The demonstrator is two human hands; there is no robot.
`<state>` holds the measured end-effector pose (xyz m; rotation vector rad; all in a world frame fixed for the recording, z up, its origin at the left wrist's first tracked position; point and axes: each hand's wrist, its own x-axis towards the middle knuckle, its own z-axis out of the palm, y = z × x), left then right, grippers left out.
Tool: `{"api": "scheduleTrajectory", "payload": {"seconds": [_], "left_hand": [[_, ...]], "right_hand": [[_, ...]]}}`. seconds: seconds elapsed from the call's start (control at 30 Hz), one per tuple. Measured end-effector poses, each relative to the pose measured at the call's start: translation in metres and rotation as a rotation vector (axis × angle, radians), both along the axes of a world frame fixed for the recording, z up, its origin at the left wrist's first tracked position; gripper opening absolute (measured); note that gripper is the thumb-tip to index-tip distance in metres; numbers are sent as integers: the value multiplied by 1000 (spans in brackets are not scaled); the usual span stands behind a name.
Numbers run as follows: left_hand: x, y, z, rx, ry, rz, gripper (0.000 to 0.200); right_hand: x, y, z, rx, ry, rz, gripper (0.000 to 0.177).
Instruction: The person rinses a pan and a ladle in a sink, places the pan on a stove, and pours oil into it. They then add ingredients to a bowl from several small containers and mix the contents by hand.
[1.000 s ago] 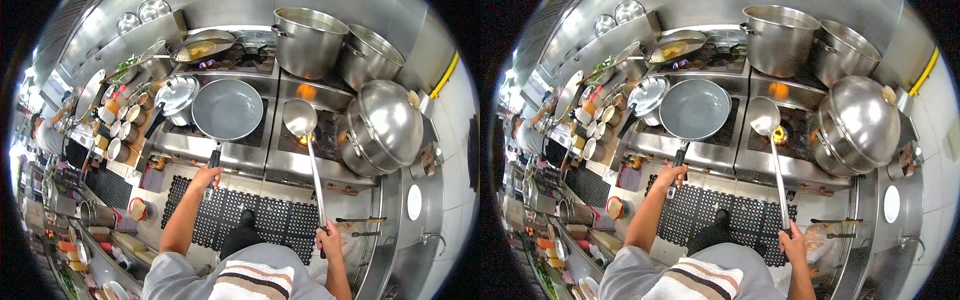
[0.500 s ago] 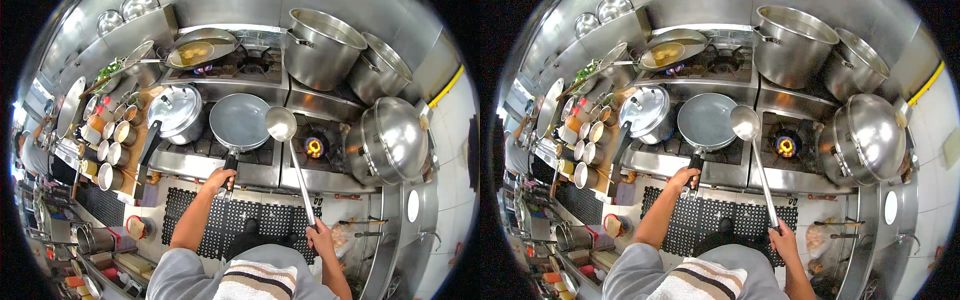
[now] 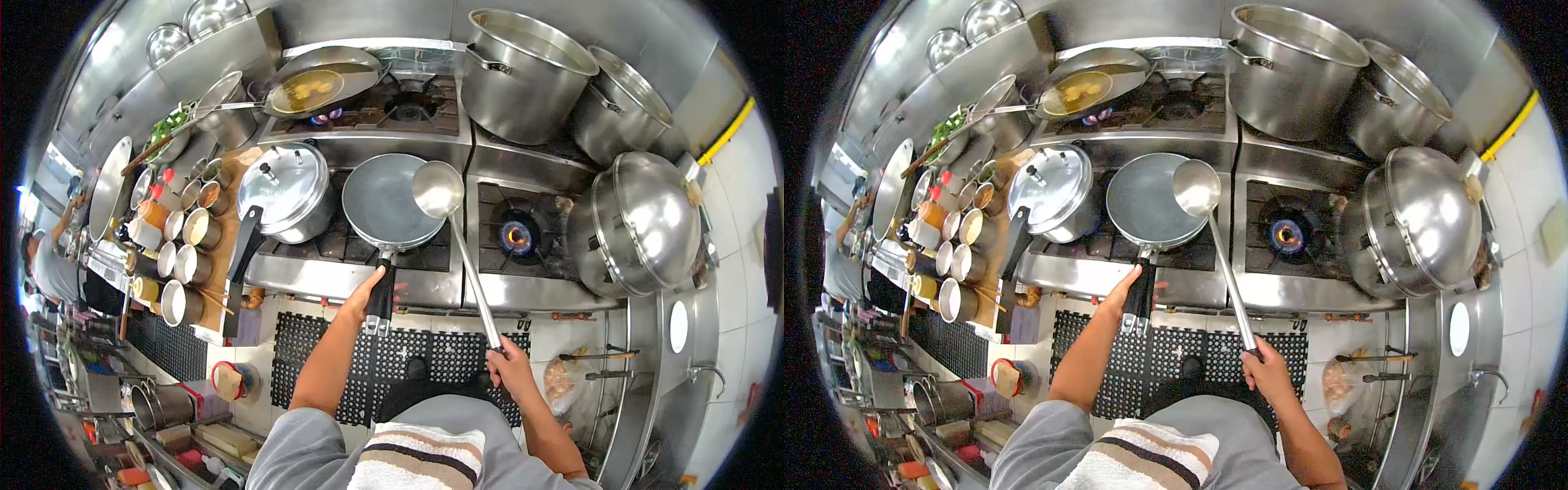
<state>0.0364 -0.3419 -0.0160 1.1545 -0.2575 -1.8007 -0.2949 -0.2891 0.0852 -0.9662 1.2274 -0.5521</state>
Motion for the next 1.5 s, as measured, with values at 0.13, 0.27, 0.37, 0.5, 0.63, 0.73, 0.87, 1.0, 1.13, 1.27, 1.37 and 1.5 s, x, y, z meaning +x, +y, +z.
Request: {"api": "scheduleTrajectory", "payload": {"seconds": [0.13, 0.27, 0.37, 0.5, 0.63, 0.73, 0.87, 1.0, 1.13, 1.27, 1.37, 1.5], "left_hand": [[-19, -10, 3, -1, -147, 28, 53], [-26, -16, -24, -94, 282, 70, 49], [-58, -7, -16, 34, 138, 184, 41], [-80, 27, -53, -24, 93, 68, 19], [-90, 24, -45, 24, -10, 166, 15], [-105, 24, -40, -6, -58, 145, 15], [-145, 30, -47, -67, -78, 42, 17], [-203, 22, -49, -78, -133, -52, 19], [-254, 2, -54, -146, 51, -144, 19], [-303, -19, -61, -168, -32, -171, 22], [-322, -36, -70, -140, -37, -156, 22], [-332, -49, -70, -42, -50, -202, 23]], "right_hand": [[-6, 0, 5, 11, 1, -3, 37], [-24, 3, 5, -5, -7, -19, 38], [-43, 8, 10, -8, -7, -63, 39], [-72, 13, 13, -25, 74, -93, 38], [-108, 20, 8, -105, 38, -159, 38], [-133, 24, 12, -102, 107, -177, 38], [-158, 21, 17, -144, 105, -232, 35], [-177, 15, 29, -183, 124, -210, 33], [-193, 12, 41, -197, 137, -201, 32], [-208, 8, 42, -209, 180, -201, 30], [-215, -3, 32, -246, 183, -168, 39], [-213, -28, 22, -183, 170, -161, 33]]}}
